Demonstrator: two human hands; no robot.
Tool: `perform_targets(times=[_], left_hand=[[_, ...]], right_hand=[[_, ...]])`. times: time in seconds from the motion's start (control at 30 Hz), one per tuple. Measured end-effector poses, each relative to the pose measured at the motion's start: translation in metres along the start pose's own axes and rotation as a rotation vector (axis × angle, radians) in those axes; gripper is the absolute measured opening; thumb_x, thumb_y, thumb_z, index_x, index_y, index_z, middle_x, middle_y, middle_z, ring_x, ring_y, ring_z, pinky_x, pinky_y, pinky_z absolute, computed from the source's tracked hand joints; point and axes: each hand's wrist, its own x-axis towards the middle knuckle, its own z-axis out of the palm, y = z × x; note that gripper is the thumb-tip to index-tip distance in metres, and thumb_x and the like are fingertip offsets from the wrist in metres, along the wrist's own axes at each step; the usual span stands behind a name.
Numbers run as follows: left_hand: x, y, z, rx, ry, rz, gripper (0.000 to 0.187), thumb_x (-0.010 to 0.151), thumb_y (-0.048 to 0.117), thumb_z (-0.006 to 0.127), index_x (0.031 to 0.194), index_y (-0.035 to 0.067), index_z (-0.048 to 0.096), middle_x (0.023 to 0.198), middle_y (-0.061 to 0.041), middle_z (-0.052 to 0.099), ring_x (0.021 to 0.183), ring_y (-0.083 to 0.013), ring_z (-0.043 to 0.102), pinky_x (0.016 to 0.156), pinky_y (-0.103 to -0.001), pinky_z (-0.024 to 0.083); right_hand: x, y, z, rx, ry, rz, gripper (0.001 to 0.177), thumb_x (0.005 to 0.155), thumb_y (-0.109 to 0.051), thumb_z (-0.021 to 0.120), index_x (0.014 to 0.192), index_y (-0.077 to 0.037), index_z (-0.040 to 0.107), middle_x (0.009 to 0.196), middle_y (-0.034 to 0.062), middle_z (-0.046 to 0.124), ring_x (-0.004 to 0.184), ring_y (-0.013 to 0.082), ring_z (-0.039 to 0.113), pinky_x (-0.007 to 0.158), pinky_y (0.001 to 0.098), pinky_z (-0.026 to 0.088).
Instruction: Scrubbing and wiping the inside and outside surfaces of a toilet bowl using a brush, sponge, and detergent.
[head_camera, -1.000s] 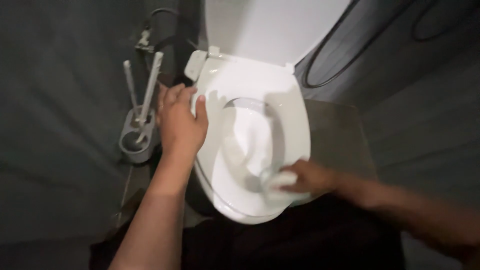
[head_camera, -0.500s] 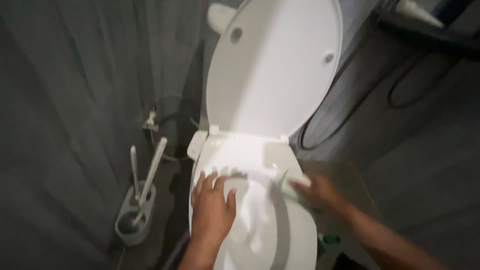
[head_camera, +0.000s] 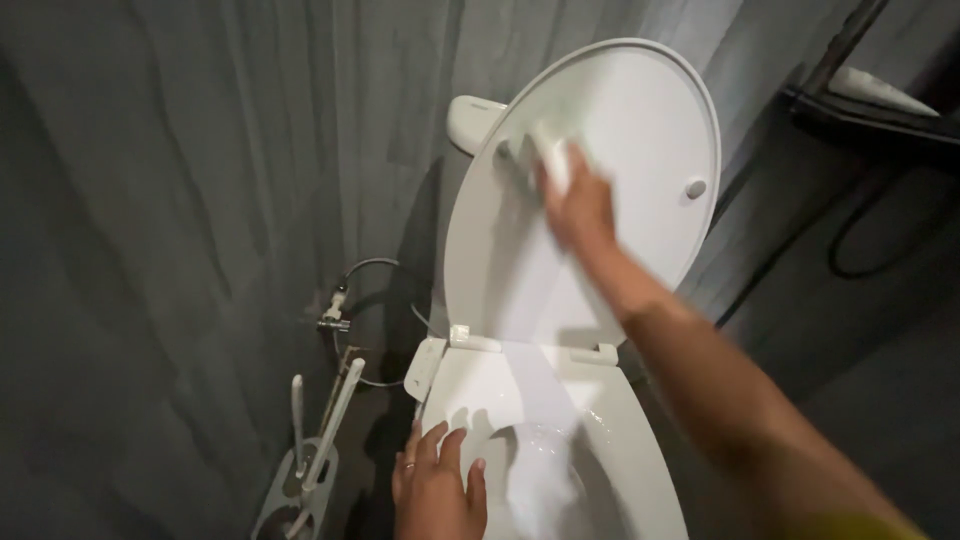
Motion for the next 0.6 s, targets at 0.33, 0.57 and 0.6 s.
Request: perform_targets(times=[0.33, 0.57, 0.6], left_hand=[[0.01, -0.019, -0.001, 0.056, -0.138, -0.085, 0.053, 0.091, 0.032, 0.066, 0.141, 0.017, 0.057, 0.15, -0.012, 0.044, 0.151, -0.0379, 0.02, 0.119, -0.064, 0.018], [0.013, -0.027, 0.022, 0.073, -0.031, -0.031, 0.057, 0.085, 0.035, 0.069, 0.14, 0.019, 0.059, 0.148, -0.011, 0.047, 0.149, -0.0362, 0.025, 0.118, -0.063, 0.022], [0.014, -0.03, 0.028, 0.068, 0.004, -0.006, 0.058, 0.084, 0.036, 0.068, 0.139, 0.019, 0.06, 0.148, -0.011, 0.048, 0.148, -0.0378, 0.026, 0.117, -0.063, 0.024]], right_hand=[[0.051, -0.014, -0.028, 0.075, 0.141, 0.336, 0.045, 0.104, -0.043, 0.062, 0.119, 0.0, 0.065, 0.094, 0.0246, 0.074, 0.087, 0.0403, 0.074, 0.08, 0.0496, 0.058], [0.08, -0.013, -0.049, 0.048, 0.126, 0.161, 0.06, 0.098, -0.05, 0.064, 0.122, 0.005, 0.065, 0.094, 0.0274, 0.074, 0.087, 0.0417, 0.074, 0.082, 0.0483, 0.058], [0.082, -0.032, -0.07, 0.29, 0.318, 0.492, 0.061, 0.098, -0.053, 0.058, 0.113, 0.006, 0.065, 0.095, 0.0231, 0.076, 0.087, 0.0366, 0.077, 0.084, 0.0451, 0.059]])
